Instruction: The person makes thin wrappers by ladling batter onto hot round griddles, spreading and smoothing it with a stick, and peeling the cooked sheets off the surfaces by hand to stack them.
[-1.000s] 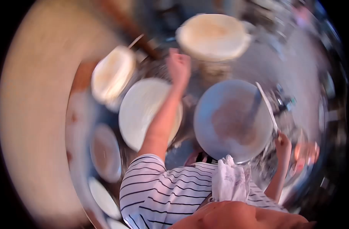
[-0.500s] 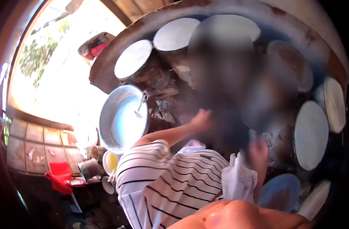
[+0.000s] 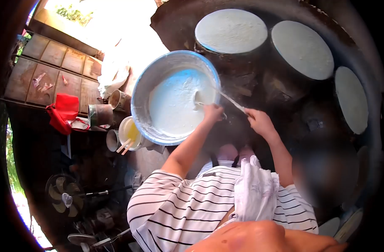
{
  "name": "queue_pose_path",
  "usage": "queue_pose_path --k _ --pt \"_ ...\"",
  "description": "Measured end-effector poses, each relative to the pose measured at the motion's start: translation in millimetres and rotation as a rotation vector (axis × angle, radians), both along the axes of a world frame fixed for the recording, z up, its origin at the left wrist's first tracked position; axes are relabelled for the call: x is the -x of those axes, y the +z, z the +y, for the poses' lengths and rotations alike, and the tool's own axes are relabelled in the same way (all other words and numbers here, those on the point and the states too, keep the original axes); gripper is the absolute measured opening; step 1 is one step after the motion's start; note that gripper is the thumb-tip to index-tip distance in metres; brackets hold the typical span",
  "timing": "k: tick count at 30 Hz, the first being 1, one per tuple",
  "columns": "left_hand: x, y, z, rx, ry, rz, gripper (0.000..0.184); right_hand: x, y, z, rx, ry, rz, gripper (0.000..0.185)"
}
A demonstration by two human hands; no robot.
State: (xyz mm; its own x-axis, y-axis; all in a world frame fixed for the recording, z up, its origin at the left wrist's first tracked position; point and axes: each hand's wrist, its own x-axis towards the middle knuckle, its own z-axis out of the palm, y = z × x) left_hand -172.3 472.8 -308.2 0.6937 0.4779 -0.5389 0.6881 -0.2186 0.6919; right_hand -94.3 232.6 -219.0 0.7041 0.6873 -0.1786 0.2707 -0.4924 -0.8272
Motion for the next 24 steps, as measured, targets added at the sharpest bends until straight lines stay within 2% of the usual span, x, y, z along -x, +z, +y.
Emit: queue_pose_path --k 1,2,3,5,6,8,9,10,11,12,14,16,20,21,22,24 --pt "18 3 4 -0.082 0.132 0.02 0.039 -11 -5 42 0.048 0.041 -0.212 0.025" --pt "35 5 9 -0.158 0.268 0.033 0.045 -29 -7 84 0.155 0.149 -0.257 0.024" --pt "38 20 23 -0.185 0.419 0.022 0.05 -35 10 120 0.165 0.114 -0.351 0.022" --pt "52 -15 67 0.075 0.635 0.056 0.061 -60 5 190 0.436 0.195 -0.371 0.022" --pt "62 -35 77 0.305 0.612 -0.074 0.057 -62 2 213 0.641 0.316 -0.346 0.023" --pt "66 5 60 0.285 0.576 -0.043 0.057 -46 -14 222 0.726 0.356 -0.389 0.023" --pt "64 21 77 0.319 0.486 -0.087 0.057 -48 -4 215 0.707 0.418 -0.307 0.024" --pt "70 37 92 0.362 0.421 -0.115 0.056 -54 11 202 0.639 0.392 -0.344 0.024" --pt "61 53 104 0.235 0.34 -0.141 0.052 -53 27 194 0.574 0.317 -0.326 0.023" --pt "42 39 125 0.246 0.353 -0.178 0.049 -60 36 197 0.491 0.215 -0.335 0.022" --pt "6 -35 132 0.004 0.391 -0.211 0.051 -55 -2 208 0.564 0.196 -0.329 0.019" --pt "-25 -43 117 0.377 0.604 -0.264 0.053 -38 0 216 0.678 0.201 -0.177 0.034" --pt "-33 -40 88 1.012 0.953 -0.368 0.049 -10 -25 192 0.507 0.135 0.019 0.036" --pt "-39 -36 85 1.036 0.988 -0.397 0.034 -7 -28 189 0.463 0.126 0.039 0.036" --pt "-41 -32 83 1.049 1.008 -0.427 0.027 -1 -55 175 0.306 0.144 -0.112 0.036" --pt "-44 -6 76 1.078 1.044 -0.478 0.015 6 -30 168 0.275 0.054 0.218 0.038"
